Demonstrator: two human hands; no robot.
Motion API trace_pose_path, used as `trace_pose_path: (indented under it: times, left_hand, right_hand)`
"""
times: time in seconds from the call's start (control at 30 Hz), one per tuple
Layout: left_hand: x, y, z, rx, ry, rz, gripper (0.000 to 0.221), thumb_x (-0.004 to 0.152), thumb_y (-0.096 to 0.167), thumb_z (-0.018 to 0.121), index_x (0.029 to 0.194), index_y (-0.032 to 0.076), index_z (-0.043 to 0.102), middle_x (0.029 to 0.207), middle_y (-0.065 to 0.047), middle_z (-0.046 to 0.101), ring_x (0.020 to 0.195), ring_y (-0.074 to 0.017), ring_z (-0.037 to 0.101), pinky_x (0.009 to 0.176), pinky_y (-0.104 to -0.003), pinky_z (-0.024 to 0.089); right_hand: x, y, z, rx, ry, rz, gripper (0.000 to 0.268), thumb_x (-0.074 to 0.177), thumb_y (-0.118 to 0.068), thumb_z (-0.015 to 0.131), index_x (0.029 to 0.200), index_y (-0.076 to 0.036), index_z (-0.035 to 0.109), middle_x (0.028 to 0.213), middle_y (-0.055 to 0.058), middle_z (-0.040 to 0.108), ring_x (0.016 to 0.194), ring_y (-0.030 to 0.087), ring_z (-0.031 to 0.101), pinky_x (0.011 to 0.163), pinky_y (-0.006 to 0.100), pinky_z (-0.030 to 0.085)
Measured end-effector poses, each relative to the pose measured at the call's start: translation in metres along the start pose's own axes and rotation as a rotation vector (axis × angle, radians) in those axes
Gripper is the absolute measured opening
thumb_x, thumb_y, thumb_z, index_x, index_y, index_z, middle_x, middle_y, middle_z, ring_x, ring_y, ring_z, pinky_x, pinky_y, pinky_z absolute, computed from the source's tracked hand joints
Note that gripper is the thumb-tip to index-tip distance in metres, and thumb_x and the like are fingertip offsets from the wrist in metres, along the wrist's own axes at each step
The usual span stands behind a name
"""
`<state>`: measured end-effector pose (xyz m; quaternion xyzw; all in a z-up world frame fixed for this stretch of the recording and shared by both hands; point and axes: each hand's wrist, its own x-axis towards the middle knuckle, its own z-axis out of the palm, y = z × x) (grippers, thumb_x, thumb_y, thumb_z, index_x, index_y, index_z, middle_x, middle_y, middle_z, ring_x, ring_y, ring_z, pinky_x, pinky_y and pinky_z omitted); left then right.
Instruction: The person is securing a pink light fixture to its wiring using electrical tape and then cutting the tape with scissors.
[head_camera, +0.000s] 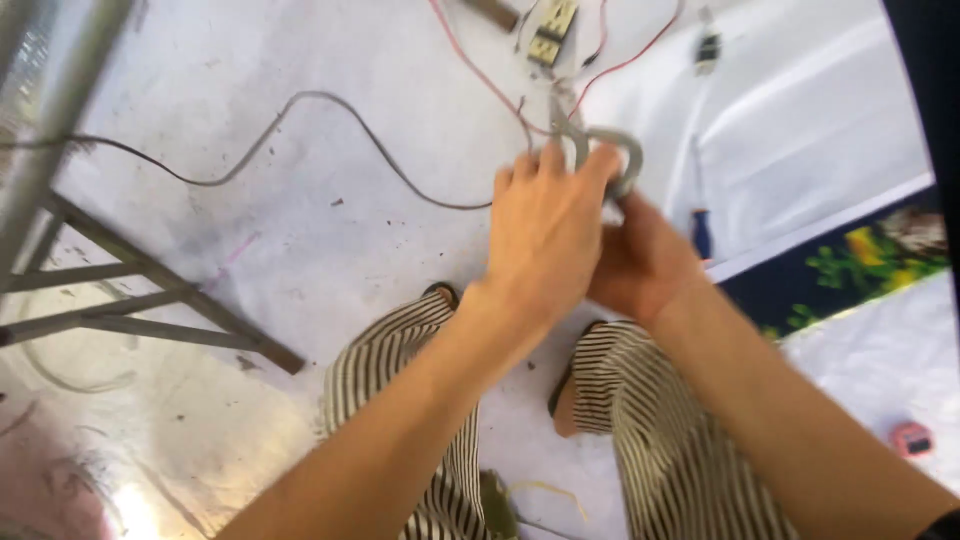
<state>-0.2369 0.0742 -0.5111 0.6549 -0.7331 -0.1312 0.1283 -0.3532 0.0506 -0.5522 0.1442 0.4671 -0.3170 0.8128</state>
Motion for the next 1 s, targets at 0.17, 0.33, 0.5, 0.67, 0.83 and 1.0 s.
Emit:
trace_pose_path:
  times: [0.17,0.33,0.5,0.67,0.83,1.0]
  left_hand:
    - [-0.036,0.062,-0.123,0.012,-0.068,0.047,0.024,0.084,0.016,0.065,0.105,0.025,0.060,0.090,-0.009,0.065,0.088,-0.0361,0.067,0.073,-0.046,0.052]
    - [-0.054,0.118,-0.223,-0.015,-0.125,0.111,0.034,0.082,0.010,0.067,0.114,0.012,0.056,0.091,-0.015,0.066,0.084,-0.0365,0.070,0.073,-0.045,0.056]
    - [-0.062,0.151,-0.335,-0.356,-0.153,0.080,0.045,0.084,0.015,0.067,0.126,0.011,0.052,0.099,-0.021,0.068,0.091,-0.0457,0.072,0.077,-0.054,0.059]
    - [-0.078,0.164,-0.415,-0.608,-0.064,0.081,0.056,0.085,0.009,0.067,0.136,0.003,0.044,0.123,-0.030,0.059,0.106,-0.0548,0.066,0.088,-0.058,0.057]
    - [-0.079,0.123,-0.475,-0.728,0.258,0.208,0.047,0.076,-0.003,0.067,0.120,0.006,0.051,0.112,-0.013,0.067,0.096,-0.0271,0.068,0.086,-0.037,0.058]
    - [-0.050,0.039,-0.567,-0.815,0.487,0.188,0.032,0.077,-0.008,0.057,0.105,0.006,0.053,0.090,-0.005,0.068,0.075,-0.0155,0.066,0.064,-0.028,0.055]
  right_hand:
    - [-0.134,0.008,0.040,-0.147,-0.008,-0.108,0.060,0.084,-0.045,0.067,0.131,-0.008,0.060,0.128,0.011,0.063,0.120,0.033,0.058,0.102,0.050,0.046]
    - [-0.237,0.003,0.094,-0.330,-0.011,-0.279,0.051,0.083,-0.031,0.072,0.124,-0.004,0.062,0.109,0.011,0.065,0.099,0.030,0.060,0.089,0.042,0.050]
    - [-0.308,-0.019,0.129,-0.502,0.016,-0.419,0.045,0.081,-0.020,0.077,0.119,-0.001,0.063,0.095,0.012,0.066,0.084,0.027,0.062,0.080,0.036,0.052]
    - [-0.386,-0.026,0.207,-0.722,0.009,-0.652,0.049,0.084,-0.012,0.076,0.128,0.002,0.060,0.096,0.018,0.071,0.084,0.027,0.070,0.082,0.039,0.058]
    - [-0.425,0.001,0.296,-1.068,-0.066,-0.878,0.037,0.086,-0.002,0.068,0.123,-0.001,0.064,0.108,0.015,0.074,0.091,0.020,0.069,0.081,0.029,0.057]
    - [-0.435,0.034,0.407,-1.275,-0.331,-1.093,0.041,0.082,0.005,0.066,0.122,-0.005,0.063,0.099,0.008,0.069,0.084,0.013,0.065,0.071,0.024,0.053]
